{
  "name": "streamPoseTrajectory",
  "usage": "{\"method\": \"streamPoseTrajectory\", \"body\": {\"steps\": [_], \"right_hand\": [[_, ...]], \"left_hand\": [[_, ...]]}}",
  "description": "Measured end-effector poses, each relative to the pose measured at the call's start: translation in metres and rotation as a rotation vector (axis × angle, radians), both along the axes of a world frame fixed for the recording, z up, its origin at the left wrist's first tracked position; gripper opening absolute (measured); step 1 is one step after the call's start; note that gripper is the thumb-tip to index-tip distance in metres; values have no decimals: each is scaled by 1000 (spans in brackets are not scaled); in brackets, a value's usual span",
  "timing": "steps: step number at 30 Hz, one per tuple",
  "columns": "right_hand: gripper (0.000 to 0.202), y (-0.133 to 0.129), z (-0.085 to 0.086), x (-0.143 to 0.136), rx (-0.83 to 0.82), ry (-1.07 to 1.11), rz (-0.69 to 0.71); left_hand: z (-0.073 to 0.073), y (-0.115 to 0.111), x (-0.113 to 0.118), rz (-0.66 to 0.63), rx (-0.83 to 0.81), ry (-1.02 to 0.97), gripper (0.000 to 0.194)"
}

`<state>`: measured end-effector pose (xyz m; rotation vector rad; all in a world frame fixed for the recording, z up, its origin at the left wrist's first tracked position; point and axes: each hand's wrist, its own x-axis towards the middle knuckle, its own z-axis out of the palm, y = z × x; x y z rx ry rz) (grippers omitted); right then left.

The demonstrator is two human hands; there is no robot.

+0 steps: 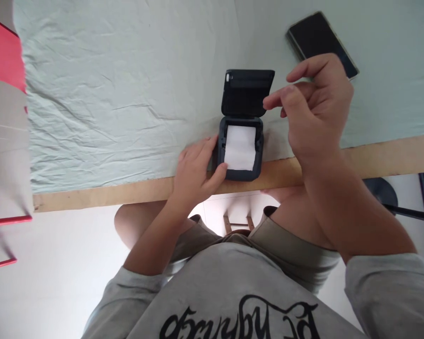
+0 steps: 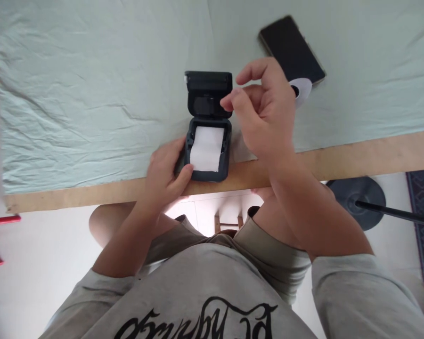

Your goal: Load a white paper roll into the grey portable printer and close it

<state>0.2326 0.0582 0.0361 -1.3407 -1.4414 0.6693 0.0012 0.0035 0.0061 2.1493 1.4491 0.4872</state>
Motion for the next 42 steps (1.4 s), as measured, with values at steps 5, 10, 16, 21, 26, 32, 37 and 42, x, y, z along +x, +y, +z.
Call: {"method": "streamPoseTrajectory", "body": {"steps": [5,10,16,21,26,32,37,42], "right_hand": [[11,2,0,-5,-55,-487,173],[23,8,1,-12,-158,-813,260],[22,18,-5,-4,-200,-798,400],[16,14,12,-13,-276,-971,386],[15,-2,42,-13,-279,-648,388],[20,-8,28,0,-406,310,166],[25,-4,0,14,-441,491,-19],[32,-9,-22,33,-252,57,-47]], "left_hand": [[-1,-2,-1,-4,8,4,62],[0,-1,1,-6,18,7,62],[0,-1,1,-6,22,16,63],[-4,-2,-2,-12,61,-81,74],[-7,-2,-2,-4,72,-208,85],[-6,-3,-1,25,77,-148,90],[-5,-3,-1,4,84,-115,96],[-5,-4,0,8,73,-97,94]]}}
